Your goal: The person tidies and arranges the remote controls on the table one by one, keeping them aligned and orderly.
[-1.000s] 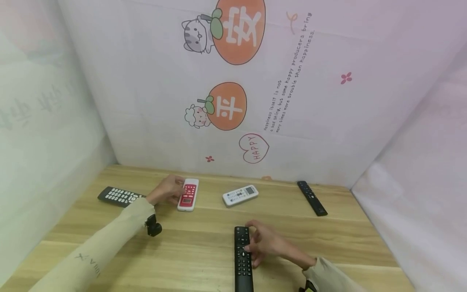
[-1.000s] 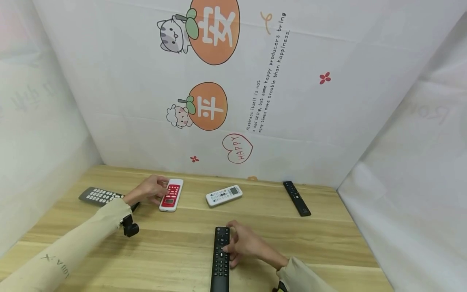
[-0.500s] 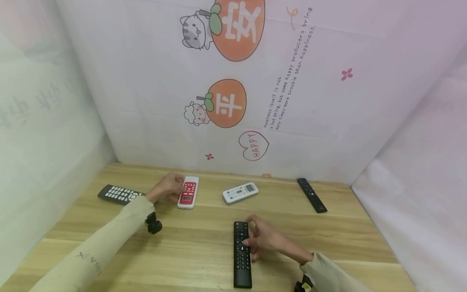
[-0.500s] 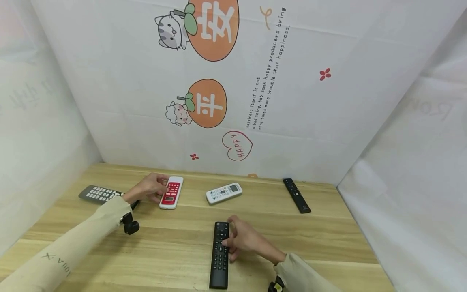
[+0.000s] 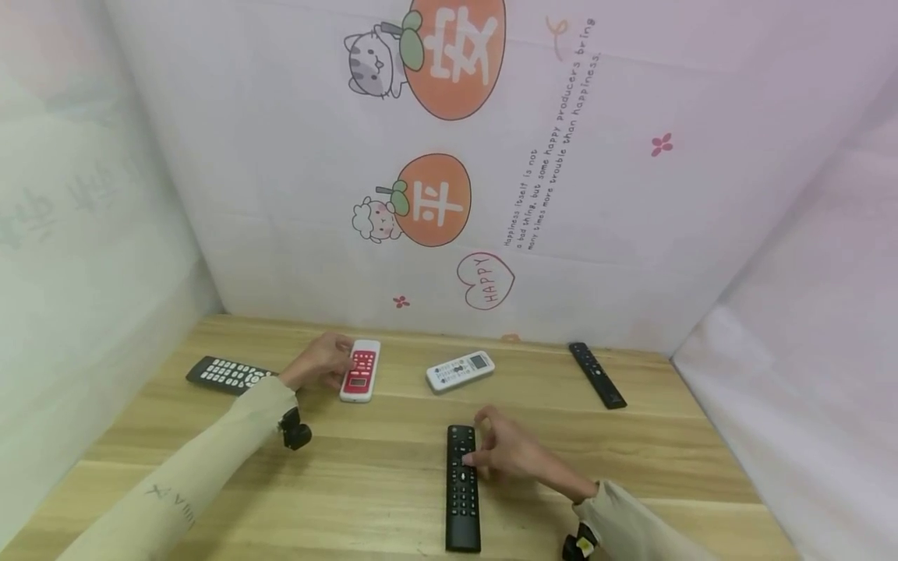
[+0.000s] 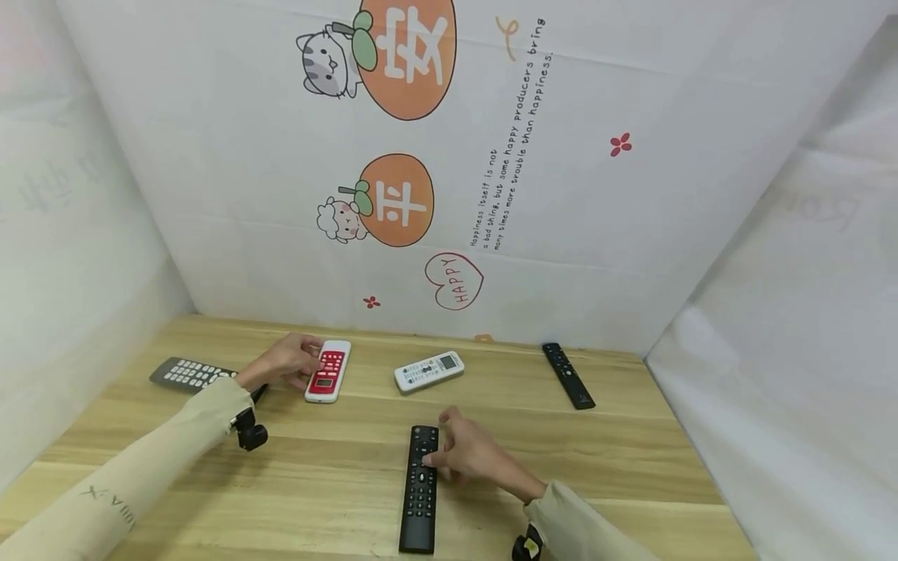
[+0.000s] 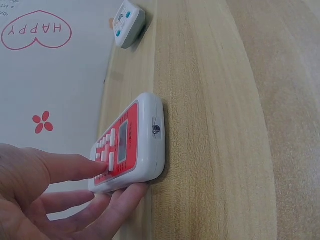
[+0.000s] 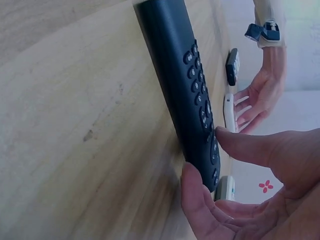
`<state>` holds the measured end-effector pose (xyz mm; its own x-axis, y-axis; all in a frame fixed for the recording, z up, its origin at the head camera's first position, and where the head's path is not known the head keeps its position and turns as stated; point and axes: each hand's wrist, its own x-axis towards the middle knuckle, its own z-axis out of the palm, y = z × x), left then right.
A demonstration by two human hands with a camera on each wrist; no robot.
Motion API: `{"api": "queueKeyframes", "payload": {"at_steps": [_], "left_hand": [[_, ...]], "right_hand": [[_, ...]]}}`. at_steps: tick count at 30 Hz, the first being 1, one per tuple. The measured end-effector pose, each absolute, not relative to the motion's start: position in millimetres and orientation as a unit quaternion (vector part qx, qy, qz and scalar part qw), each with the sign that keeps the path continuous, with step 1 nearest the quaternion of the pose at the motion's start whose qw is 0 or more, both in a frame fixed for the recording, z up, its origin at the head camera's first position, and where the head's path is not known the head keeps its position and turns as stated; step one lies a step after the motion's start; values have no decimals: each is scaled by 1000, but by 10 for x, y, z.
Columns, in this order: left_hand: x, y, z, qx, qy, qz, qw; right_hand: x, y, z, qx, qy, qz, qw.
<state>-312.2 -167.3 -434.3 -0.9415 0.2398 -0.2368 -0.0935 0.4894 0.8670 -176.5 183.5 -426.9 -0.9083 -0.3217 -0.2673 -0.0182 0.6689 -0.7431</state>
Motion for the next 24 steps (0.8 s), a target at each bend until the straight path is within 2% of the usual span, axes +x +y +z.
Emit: {"api": "queueKeyframes", "payload": {"at_steps": [12, 24], "left_hand": [[-3129, -1670, -4357, 37, 851, 497, 162], [-3138, -1652, -4371, 22, 853, 498, 155]], "right_hand": [[-1974, 1859, -4160, -25, 906, -399, 137], [-2126, 1959, -4195, -9, 908, -408, 95]]}}
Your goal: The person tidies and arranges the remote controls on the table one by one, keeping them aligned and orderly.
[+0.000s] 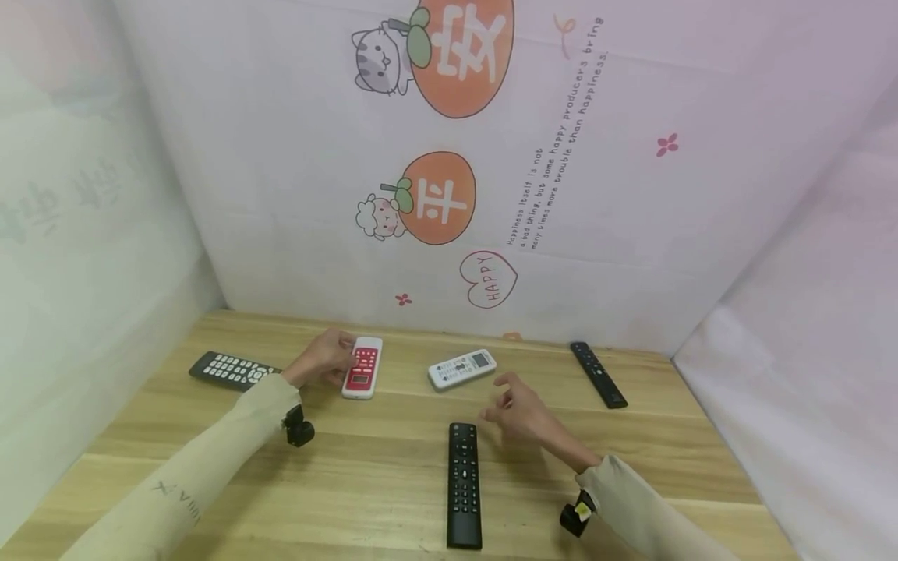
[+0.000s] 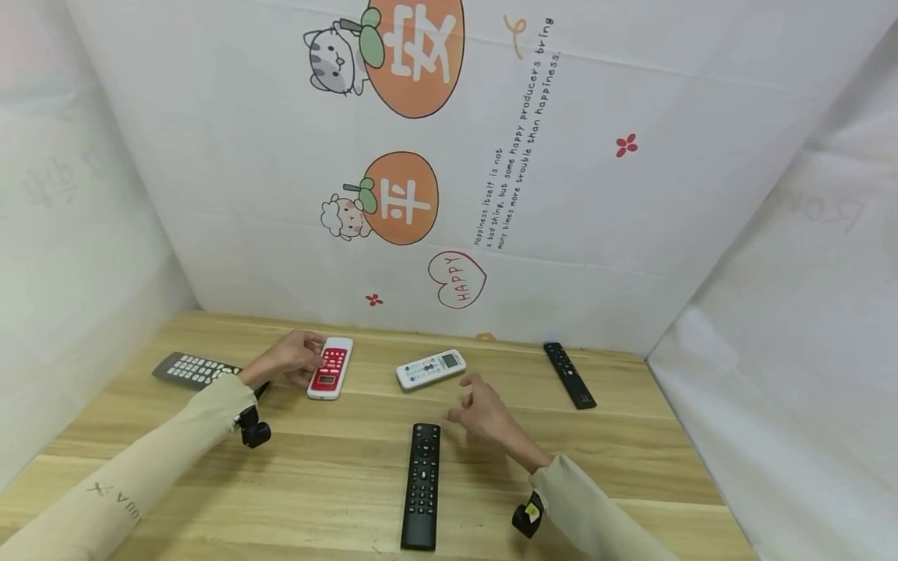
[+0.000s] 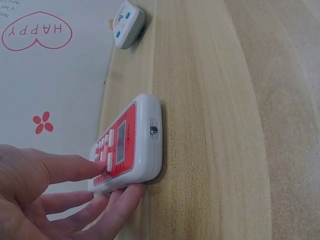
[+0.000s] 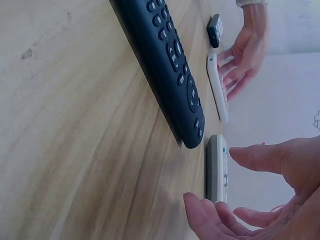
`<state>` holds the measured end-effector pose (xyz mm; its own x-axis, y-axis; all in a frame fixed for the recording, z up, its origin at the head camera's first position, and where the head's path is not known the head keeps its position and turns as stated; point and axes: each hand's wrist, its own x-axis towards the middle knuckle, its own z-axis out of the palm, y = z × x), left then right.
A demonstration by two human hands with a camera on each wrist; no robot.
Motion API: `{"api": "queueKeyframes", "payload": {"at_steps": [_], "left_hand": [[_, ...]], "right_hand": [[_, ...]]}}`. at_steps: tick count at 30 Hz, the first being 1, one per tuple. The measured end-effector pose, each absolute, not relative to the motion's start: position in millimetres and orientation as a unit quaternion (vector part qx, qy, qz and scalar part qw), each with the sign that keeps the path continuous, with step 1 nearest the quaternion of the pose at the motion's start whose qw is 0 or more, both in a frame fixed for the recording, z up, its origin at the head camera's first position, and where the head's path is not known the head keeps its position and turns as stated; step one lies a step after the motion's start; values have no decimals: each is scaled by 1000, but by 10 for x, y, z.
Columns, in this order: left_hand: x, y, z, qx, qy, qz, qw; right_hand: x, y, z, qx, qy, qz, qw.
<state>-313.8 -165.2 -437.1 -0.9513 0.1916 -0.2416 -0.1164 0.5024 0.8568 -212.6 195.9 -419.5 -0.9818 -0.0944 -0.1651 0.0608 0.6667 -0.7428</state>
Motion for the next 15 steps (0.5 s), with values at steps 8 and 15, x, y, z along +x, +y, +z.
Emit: {"api": "queueKeyframes", "payload": {"at_steps": [8, 15], "left_hand": [[-3147, -1635, -4375, 30, 854, 496, 154], [-3128, -1644, -4391, 24, 866, 479, 143]], "right_hand": [[-2230, 2035, -4280, 14, 901, -426, 81], [-2348, 2099, -4329, 21, 910, -405, 79]]}}
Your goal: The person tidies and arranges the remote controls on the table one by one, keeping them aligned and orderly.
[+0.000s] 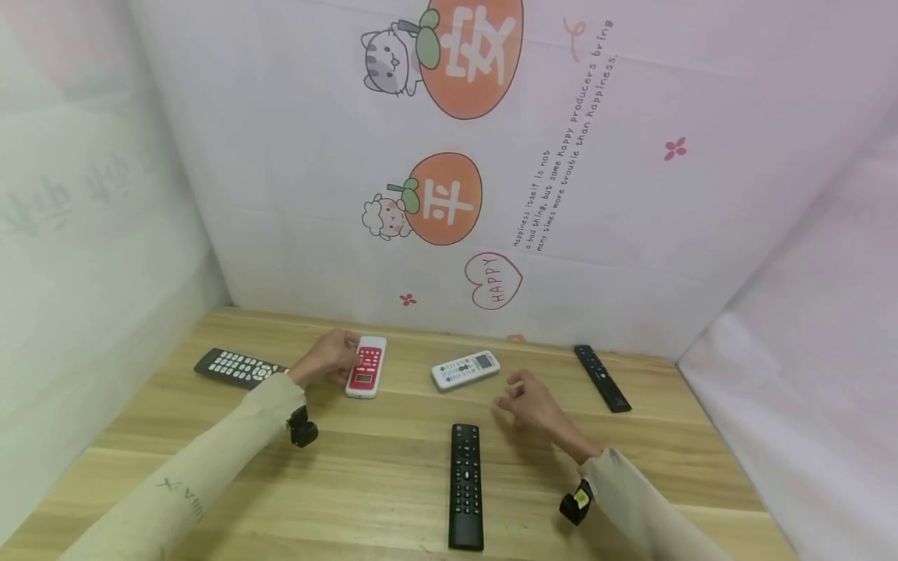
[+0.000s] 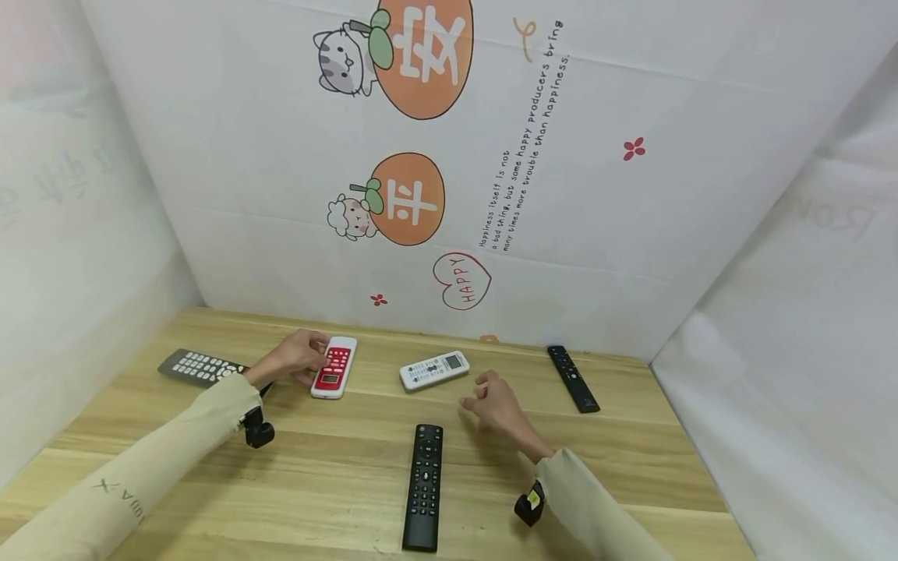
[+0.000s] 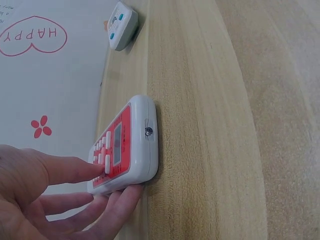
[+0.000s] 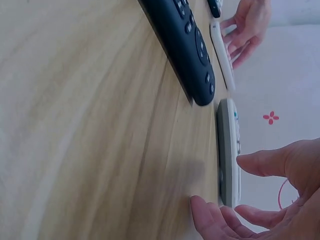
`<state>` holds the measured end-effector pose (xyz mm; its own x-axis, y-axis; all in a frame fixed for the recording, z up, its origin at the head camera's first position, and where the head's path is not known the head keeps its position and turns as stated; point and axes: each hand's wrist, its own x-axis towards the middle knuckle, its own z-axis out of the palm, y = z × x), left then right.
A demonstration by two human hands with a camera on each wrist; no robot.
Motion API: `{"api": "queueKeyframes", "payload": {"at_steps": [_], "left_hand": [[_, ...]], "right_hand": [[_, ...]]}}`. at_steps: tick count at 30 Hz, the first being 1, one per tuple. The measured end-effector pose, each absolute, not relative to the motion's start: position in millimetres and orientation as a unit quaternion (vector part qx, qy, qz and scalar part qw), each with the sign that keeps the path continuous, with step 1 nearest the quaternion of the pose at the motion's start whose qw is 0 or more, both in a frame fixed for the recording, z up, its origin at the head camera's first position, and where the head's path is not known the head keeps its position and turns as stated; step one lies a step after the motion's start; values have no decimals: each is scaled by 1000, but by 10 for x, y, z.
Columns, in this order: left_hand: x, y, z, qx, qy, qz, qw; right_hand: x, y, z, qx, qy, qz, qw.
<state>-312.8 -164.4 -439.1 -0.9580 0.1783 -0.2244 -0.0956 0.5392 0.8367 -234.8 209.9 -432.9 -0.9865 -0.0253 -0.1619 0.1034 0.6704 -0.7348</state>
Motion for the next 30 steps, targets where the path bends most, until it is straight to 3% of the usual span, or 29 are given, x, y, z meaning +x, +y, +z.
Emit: {"api": "queueKeyframes", "payload": {"at_steps": [30], "left_hand": [[-3093, -1626, -4364, 16, 863, 484, 144]], "right_hand": [[-2658, 2829, -4310, 8, 951, -310, -13]]}}
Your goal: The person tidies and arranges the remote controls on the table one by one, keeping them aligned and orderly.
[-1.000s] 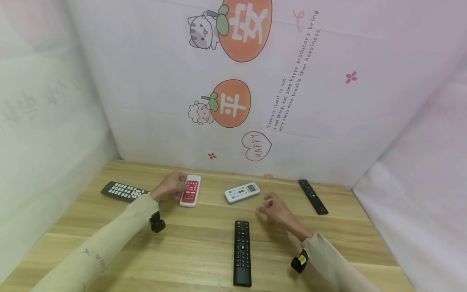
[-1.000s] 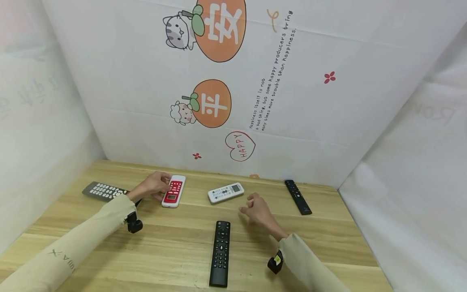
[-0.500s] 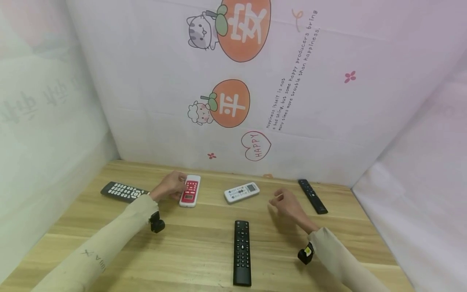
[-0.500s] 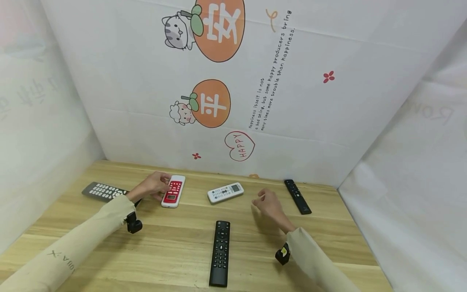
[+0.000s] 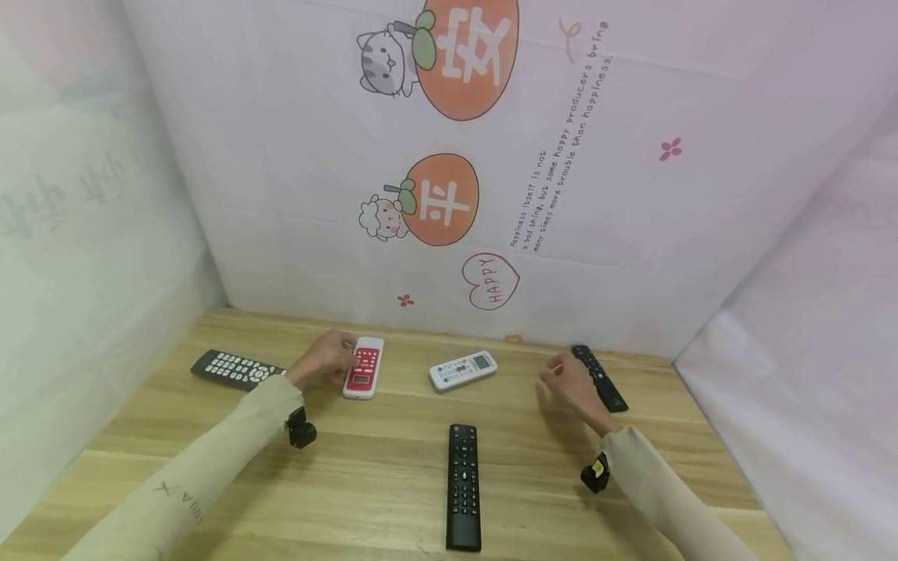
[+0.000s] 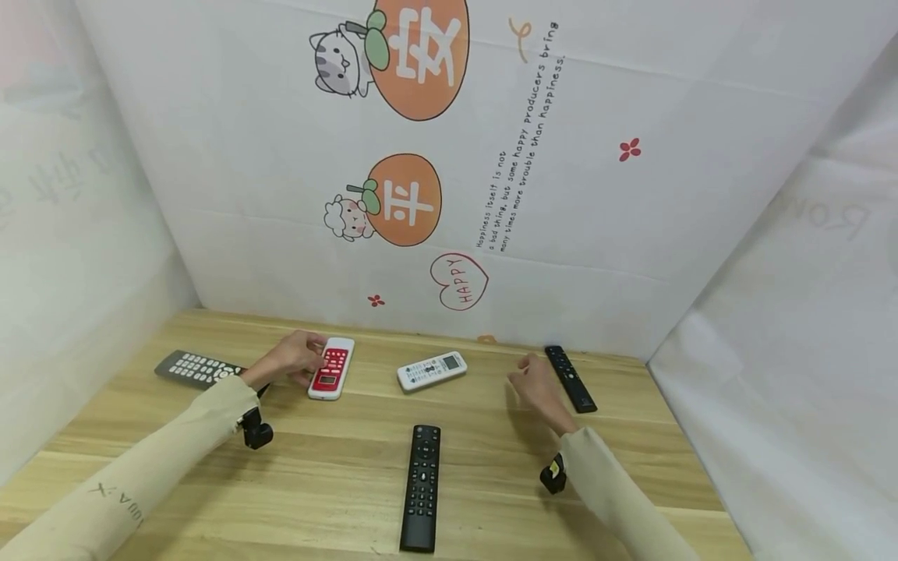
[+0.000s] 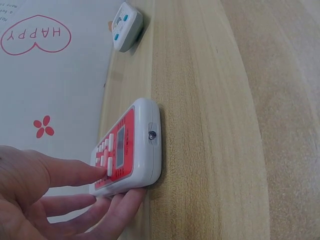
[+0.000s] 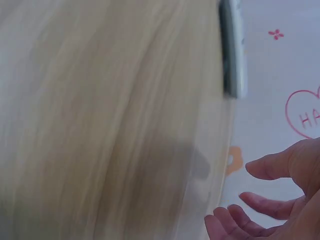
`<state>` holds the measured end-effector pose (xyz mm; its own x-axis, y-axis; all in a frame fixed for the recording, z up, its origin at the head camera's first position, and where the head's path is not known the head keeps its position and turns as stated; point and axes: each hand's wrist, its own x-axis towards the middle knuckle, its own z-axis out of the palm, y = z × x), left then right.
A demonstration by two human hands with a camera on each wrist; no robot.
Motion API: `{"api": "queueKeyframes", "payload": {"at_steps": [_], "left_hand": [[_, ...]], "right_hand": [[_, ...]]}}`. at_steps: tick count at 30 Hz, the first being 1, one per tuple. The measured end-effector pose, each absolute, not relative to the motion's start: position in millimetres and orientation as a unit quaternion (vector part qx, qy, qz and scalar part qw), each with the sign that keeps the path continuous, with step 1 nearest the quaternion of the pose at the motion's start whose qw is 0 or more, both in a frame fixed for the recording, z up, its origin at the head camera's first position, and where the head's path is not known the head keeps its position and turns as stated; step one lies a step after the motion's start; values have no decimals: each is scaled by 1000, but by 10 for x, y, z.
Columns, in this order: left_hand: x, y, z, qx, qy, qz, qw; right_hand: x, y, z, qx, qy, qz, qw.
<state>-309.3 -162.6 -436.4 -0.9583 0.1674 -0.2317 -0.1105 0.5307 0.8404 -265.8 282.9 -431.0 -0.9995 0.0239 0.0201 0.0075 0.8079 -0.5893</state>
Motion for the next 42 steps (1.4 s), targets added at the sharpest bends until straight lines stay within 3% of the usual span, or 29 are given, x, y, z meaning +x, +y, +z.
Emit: {"api": "queueKeyframes", "payload": {"at_steps": [20, 42], "left_hand": [[-3104, -1644, -4380, 12, 862, 487, 143], [-3076, -1641, -4393, 15, 856, 497, 140]], "right_hand": [[-2939, 3300, -4412, -15, -971, 236, 36], [-2938, 3602, -4502, -54, -978, 196, 47]]}}
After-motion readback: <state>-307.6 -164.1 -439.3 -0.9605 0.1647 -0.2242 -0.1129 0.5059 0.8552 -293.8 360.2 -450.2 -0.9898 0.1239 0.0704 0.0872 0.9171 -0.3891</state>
